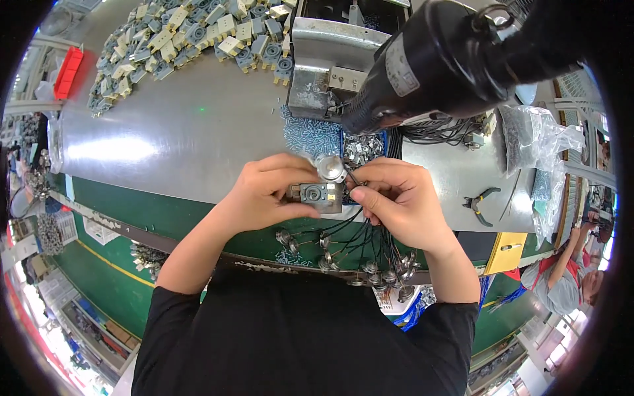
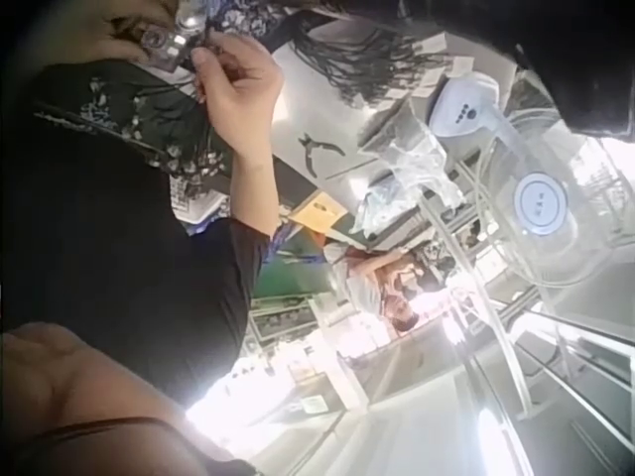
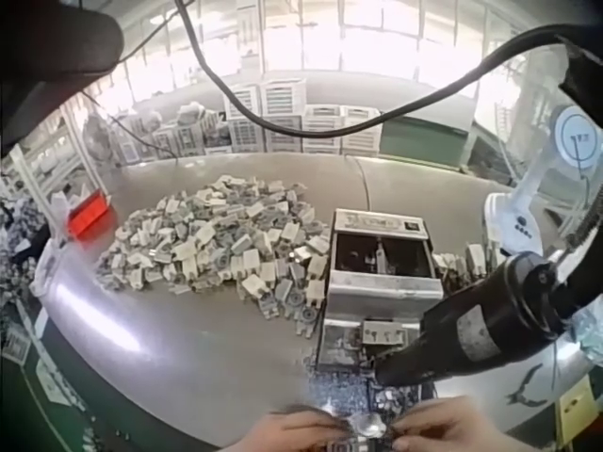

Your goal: Assembling small electronic components by wiring them and using an electric screwdriver to fasten parts.

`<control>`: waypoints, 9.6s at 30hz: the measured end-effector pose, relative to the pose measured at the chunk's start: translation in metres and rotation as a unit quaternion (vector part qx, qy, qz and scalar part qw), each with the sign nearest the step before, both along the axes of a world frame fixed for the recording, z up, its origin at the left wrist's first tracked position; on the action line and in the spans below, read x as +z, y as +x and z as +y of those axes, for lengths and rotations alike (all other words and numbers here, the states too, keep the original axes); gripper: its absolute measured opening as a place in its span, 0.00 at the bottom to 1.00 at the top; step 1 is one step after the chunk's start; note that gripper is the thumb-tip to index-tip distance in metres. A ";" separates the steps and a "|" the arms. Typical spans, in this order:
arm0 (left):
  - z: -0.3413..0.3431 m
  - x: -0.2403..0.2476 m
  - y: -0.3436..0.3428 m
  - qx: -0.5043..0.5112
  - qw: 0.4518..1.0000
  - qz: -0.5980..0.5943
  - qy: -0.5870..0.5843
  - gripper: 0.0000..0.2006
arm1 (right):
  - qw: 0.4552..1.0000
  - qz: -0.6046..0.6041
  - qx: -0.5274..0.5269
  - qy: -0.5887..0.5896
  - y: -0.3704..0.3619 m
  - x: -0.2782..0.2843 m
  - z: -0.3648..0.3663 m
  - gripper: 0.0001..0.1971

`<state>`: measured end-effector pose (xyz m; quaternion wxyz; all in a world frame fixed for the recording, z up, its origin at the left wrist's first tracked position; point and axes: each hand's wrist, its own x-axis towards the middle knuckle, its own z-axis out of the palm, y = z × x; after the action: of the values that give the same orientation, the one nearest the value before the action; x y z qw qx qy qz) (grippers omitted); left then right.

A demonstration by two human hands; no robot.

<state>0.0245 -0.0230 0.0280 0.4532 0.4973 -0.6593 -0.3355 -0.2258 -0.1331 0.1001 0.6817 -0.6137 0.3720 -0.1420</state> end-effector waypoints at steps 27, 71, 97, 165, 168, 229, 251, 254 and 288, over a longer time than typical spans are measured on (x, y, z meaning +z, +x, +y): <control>0.005 -0.008 -0.016 0.015 0.999 0.037 -0.013 0.16 | 0.940 0.062 0.081 -0.325 0.013 -0.027 0.017 0.07; 0.000 -0.016 -0.009 -0.006 0.998 -0.035 -0.061 0.16 | 0.918 0.062 0.143 -0.364 0.030 -0.011 -0.013 0.10; -0.001 -0.015 -0.007 -0.018 0.998 -0.041 -0.054 0.17 | 0.922 0.031 0.152 -0.354 0.030 -0.023 -0.005 0.09; -0.012 -0.015 -0.001 -0.019 0.987 -0.081 -0.136 0.12 | 0.847 -0.475 -0.082 -0.226 0.097 0.028 -0.086 0.57; -0.011 -0.015 0.000 -0.019 0.987 -0.081 -0.135 0.12 | 0.850 -0.469 -0.079 -0.226 0.098 0.028 -0.085 0.57; -0.004 -0.024 -0.003 -0.024 0.991 -0.074 -0.105 0.13 | 0.894 -0.385 0.000 -0.228 0.061 0.009 0.034 0.36; -0.005 -0.022 -0.002 -0.029 0.988 -0.091 -0.122 0.14 | 0.837 -0.464 -0.098 -0.275 0.082 0.043 -0.069 0.63; -0.004 -0.020 -0.001 -0.028 0.989 -0.089 -0.116 0.14 | 0.839 -0.462 -0.148 -0.247 0.091 0.040 -0.076 0.64; -0.003 -0.020 -0.002 0.004 0.995 -0.066 -0.076 0.13 | 0.911 -0.389 -0.060 -0.124 0.089 0.046 -0.015 0.60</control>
<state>0.0228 -0.0256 0.0079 0.4462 0.4855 -0.7094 -0.2489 -0.1372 -0.1482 0.1461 0.6810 -0.5661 0.0929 -0.4551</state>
